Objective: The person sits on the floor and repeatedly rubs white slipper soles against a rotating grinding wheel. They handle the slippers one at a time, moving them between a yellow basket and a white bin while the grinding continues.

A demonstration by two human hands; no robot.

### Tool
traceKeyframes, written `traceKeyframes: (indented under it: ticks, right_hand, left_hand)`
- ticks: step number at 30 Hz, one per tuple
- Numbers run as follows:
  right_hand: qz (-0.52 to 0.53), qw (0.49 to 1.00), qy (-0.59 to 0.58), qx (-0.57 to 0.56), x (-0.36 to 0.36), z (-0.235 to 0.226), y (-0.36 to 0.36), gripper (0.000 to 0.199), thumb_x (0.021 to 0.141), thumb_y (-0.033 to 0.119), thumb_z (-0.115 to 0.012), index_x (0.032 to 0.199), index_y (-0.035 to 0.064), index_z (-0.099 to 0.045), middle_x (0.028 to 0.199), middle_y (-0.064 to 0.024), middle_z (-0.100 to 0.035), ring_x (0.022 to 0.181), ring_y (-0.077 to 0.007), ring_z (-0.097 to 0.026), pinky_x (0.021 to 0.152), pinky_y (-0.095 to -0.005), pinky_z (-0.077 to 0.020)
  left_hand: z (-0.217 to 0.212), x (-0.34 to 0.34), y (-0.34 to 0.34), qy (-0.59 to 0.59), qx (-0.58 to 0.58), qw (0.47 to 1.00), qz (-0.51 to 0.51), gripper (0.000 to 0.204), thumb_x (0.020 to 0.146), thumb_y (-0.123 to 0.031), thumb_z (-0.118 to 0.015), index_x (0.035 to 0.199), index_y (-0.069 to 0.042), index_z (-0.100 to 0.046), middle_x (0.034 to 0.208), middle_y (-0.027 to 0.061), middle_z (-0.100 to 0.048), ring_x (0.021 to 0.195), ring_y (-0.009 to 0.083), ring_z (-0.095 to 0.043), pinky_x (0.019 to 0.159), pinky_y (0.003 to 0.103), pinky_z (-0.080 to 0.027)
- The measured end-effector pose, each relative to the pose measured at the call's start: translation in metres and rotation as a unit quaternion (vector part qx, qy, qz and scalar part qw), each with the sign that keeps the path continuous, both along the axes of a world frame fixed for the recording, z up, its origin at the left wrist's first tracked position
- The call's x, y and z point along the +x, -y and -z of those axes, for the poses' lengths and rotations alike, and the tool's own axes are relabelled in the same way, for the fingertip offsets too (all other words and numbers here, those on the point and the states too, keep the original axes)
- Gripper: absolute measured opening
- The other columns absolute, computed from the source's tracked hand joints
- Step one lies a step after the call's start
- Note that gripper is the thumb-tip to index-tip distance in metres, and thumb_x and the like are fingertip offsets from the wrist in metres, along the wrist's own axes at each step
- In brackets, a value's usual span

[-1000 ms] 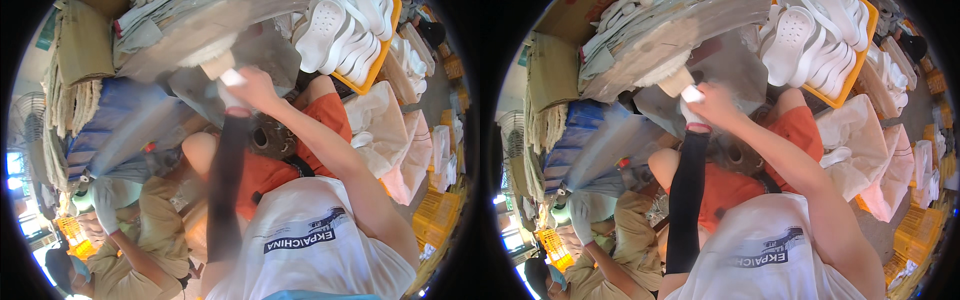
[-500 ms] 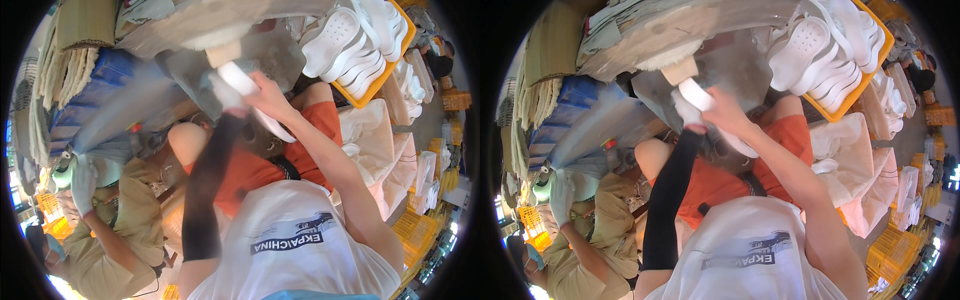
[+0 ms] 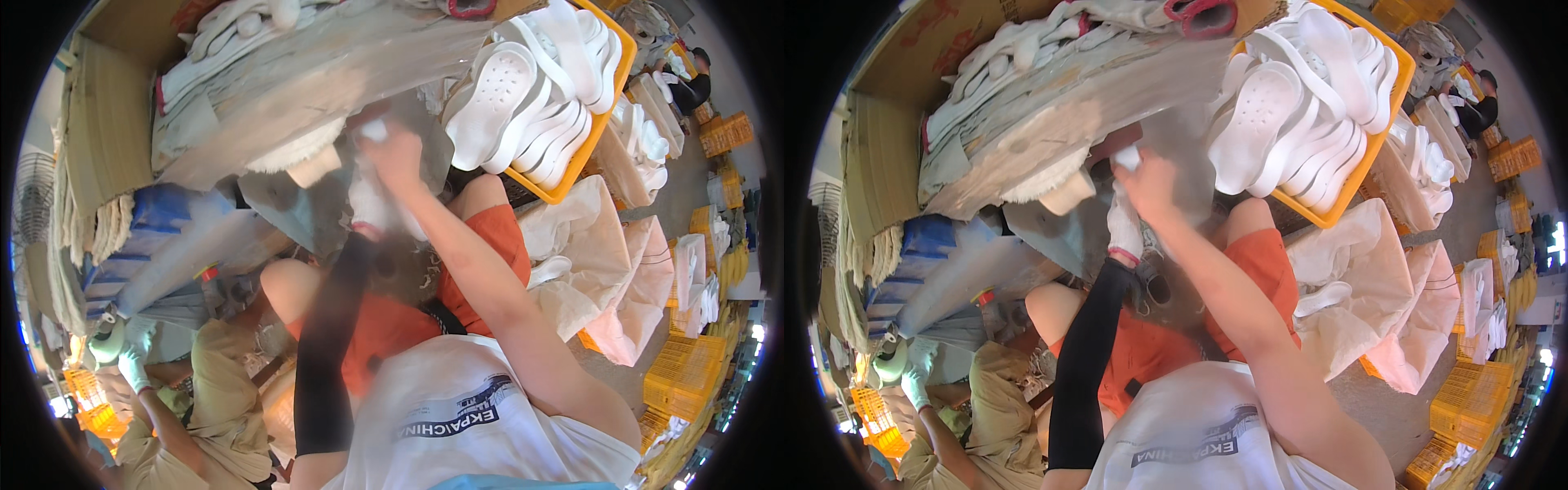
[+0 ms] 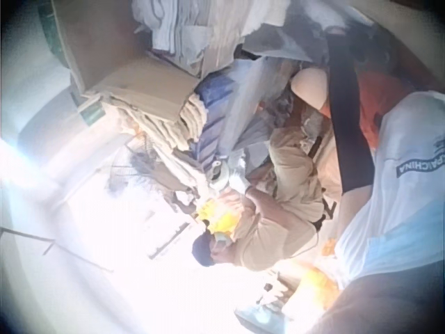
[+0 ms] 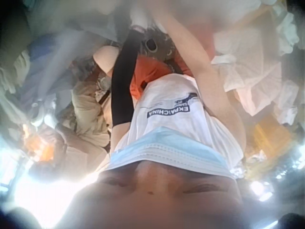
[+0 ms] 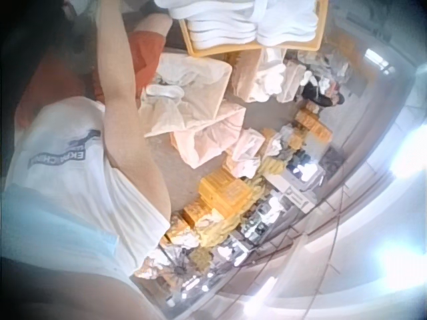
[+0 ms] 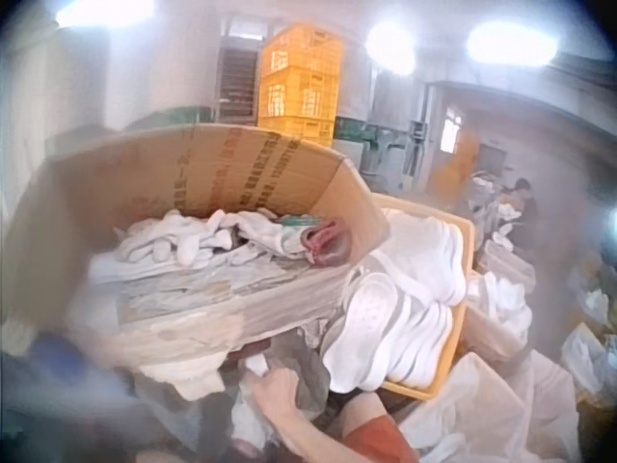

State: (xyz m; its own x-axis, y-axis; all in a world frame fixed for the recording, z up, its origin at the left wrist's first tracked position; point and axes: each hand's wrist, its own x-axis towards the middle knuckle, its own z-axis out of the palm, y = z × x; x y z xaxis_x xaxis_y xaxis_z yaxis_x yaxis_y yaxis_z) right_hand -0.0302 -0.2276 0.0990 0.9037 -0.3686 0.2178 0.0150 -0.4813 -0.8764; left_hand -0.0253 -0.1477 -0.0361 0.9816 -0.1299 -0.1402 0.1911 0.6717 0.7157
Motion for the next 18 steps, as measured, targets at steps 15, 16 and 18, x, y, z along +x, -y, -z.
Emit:
traceKeyframes:
  ticks: [15,16,18]
  right_hand:
    - [-0.047,0.987,0.154,-0.001,-0.059,0.040,-0.068,0.038,0.074,0.029,-0.089,0.095,0.0021,-0.071,0.090,-0.0185,-0.071,0.080,-0.0375,-0.070,0.074,-0.0456,-0.0556]
    - [-0.049,0.990,0.128,-0.045,-0.065,0.040,-0.063,0.039,0.074,0.024,-0.089,0.101,0.0024,-0.072,0.092,-0.0186,-0.071,0.085,-0.0368,-0.070,0.076,-0.0449,-0.0562]
    - [-0.115,0.978,0.138,-0.105,-0.077,0.034,-0.051,0.037,0.078,0.021,-0.086,0.106,0.0017,-0.071,0.094,-0.0184,-0.073,0.086,-0.0352,-0.072,0.076,-0.0432,-0.0569]
  left_hand:
    - [-0.030,-0.039,-0.060,-0.069,-0.048,0.989,-0.122,0.036,0.111,-0.036,-0.047,0.132,-0.008,-0.056,0.118,0.0084,-0.063,0.108,0.0225,-0.061,0.094,0.038,-0.050]
    - [-0.027,-0.041,-0.055,-0.028,-0.038,0.992,-0.121,0.035,0.111,-0.036,-0.047,0.131,-0.008,-0.056,0.117,0.0082,-0.064,0.107,0.0223,-0.062,0.093,0.038,-0.050]
    - [-0.020,-0.043,-0.052,-0.005,-0.038,0.992,-0.118,0.034,0.111,-0.036,-0.047,0.128,-0.009,-0.057,0.116,0.0078,-0.064,0.105,0.0218,-0.062,0.092,0.038,-0.050]
